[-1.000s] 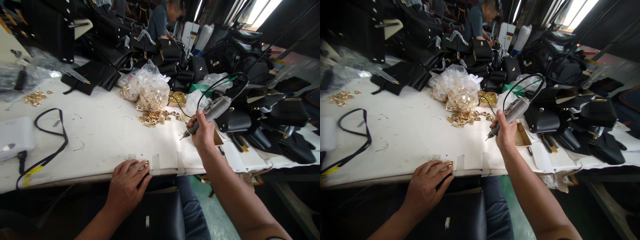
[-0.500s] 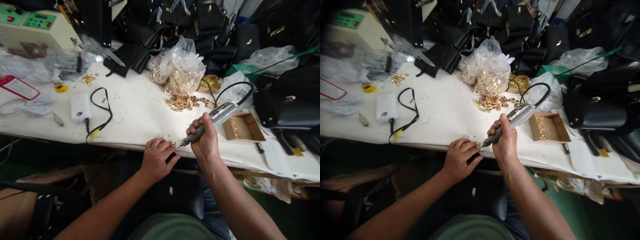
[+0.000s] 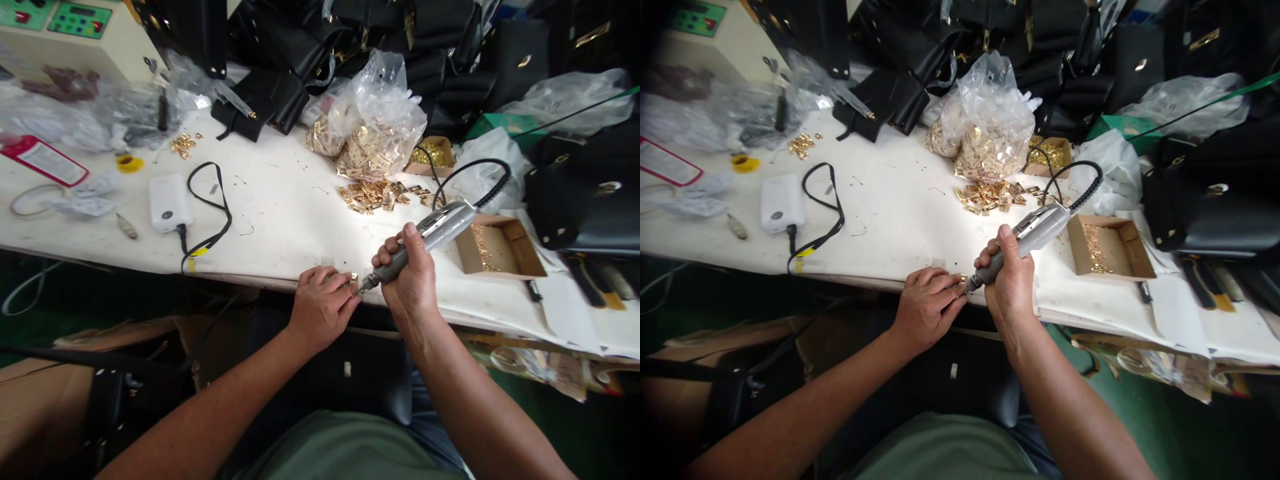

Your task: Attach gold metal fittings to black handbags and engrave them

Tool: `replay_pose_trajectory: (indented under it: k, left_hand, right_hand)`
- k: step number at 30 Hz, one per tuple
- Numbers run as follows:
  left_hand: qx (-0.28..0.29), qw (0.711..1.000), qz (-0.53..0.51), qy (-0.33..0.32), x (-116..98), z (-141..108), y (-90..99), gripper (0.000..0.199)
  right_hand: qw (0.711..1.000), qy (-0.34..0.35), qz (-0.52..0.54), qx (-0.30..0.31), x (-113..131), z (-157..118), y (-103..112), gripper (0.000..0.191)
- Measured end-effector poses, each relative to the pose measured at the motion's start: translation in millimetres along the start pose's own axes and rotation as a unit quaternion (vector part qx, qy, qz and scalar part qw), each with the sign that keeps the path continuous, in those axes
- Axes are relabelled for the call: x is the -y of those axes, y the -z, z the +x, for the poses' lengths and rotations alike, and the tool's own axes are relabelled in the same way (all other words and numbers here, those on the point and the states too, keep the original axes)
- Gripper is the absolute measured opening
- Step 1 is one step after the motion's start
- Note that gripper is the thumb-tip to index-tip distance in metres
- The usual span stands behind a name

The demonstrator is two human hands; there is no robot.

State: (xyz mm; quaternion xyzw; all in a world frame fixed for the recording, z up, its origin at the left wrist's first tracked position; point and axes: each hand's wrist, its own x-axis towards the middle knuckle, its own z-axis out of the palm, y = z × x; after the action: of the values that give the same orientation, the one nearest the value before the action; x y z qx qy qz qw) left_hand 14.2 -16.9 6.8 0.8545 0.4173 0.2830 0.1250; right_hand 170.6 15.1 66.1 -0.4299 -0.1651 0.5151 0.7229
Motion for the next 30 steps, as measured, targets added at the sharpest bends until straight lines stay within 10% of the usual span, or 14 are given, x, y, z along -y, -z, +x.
replay_pose_trajectory:
  k: [30]
  left_hand:
    - [-0.007, 1.0, 0.005, -0.004, 3, -2, -2.8, 0.02]
  right_hand:
    - [0.996, 0.063, -0.053, 0.04, -3, -11, -1, 0.04]
